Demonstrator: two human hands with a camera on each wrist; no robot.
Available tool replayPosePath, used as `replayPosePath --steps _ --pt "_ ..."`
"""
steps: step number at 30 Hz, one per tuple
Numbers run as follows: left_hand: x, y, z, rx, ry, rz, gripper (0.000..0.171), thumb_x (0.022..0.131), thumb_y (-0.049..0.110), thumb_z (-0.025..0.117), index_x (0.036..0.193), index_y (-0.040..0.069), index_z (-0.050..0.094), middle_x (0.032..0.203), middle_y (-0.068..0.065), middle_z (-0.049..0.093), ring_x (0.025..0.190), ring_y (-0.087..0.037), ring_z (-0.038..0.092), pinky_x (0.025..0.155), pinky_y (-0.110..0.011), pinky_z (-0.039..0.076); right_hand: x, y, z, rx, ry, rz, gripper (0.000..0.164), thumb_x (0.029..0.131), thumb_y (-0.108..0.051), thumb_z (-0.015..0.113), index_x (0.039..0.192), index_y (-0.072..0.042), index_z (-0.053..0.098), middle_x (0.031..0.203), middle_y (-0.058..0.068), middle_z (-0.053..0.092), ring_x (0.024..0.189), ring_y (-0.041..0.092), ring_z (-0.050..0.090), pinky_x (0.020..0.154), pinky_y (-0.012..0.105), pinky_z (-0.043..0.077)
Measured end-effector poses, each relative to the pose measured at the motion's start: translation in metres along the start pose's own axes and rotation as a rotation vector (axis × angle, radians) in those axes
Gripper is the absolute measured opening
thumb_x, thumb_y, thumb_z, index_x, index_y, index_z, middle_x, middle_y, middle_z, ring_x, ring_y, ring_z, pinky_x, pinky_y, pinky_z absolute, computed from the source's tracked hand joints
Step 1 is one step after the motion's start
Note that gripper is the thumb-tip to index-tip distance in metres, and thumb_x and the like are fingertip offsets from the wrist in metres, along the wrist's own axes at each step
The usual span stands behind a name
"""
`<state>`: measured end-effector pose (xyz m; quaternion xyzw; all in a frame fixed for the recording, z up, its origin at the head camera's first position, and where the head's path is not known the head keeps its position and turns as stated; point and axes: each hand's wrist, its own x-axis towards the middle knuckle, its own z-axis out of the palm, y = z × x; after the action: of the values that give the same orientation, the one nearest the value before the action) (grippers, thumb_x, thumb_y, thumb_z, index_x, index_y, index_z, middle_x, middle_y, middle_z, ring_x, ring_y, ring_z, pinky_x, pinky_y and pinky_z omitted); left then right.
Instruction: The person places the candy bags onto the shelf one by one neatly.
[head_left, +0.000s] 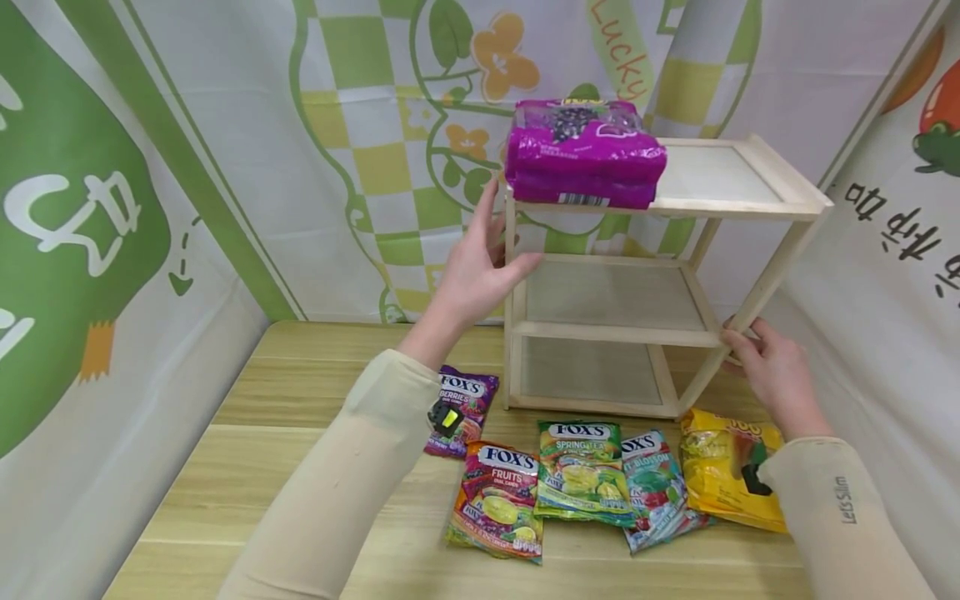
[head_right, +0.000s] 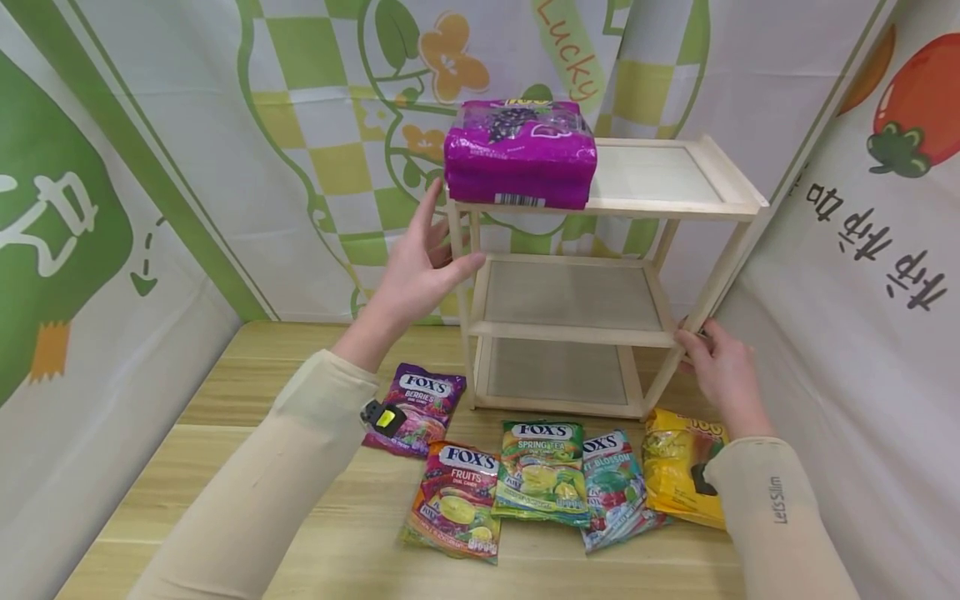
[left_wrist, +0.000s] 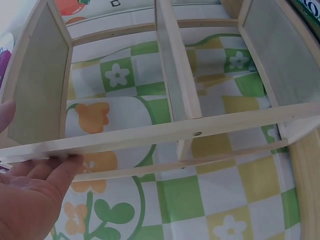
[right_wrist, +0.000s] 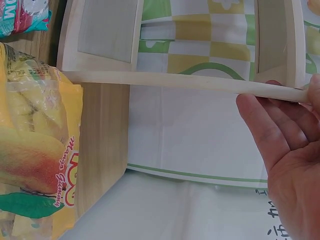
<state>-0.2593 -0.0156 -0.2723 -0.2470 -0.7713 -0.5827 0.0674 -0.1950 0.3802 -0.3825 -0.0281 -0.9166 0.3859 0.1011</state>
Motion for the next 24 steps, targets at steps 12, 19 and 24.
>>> replayPosePath --steps 12,19,24 --pt "-0.009 -0.018 0.0 0.06 -0.083 -0.08 0.08 0.098 0.025 0.071 0.163 0.023 0.026 0.156 -0.01 0.049 0.131 -0.032 0.059 0.107 -0.038 0.053 0.0 0.0 -0.001 -0.012 0.009 -0.01 0.053 0.109 -0.044 0.043 0.139 -0.001 0.053 0.134 0.034 0.06 0.104 0.044 0.07 0.08 0.047 0.06" --pt "-0.011 -0.029 -0.001 0.075 -0.118 -0.145 0.069 0.1 0.016 0.068 0.16 0.015 0.034 0.15 -0.013 0.054 0.13 -0.03 0.06 0.107 -0.038 0.052 -0.001 -0.001 0.0 -0.001 0.004 -0.006 0.053 0.11 -0.042 0.042 0.14 0.0 0.051 0.136 0.035 0.058 0.11 0.051 0.066 0.082 0.049 0.058" --pt "-0.012 -0.037 0.0 0.099 -0.134 -0.162 0.064 0.1 0.009 0.066 0.157 0.013 0.038 0.146 -0.012 0.058 0.129 -0.029 0.061 0.107 -0.037 0.053 -0.002 -0.002 0.0 -0.001 0.002 -0.001 0.053 0.11 -0.043 0.041 0.14 0.0 0.051 0.136 0.035 0.057 0.11 0.052 0.065 0.083 0.05 0.057"
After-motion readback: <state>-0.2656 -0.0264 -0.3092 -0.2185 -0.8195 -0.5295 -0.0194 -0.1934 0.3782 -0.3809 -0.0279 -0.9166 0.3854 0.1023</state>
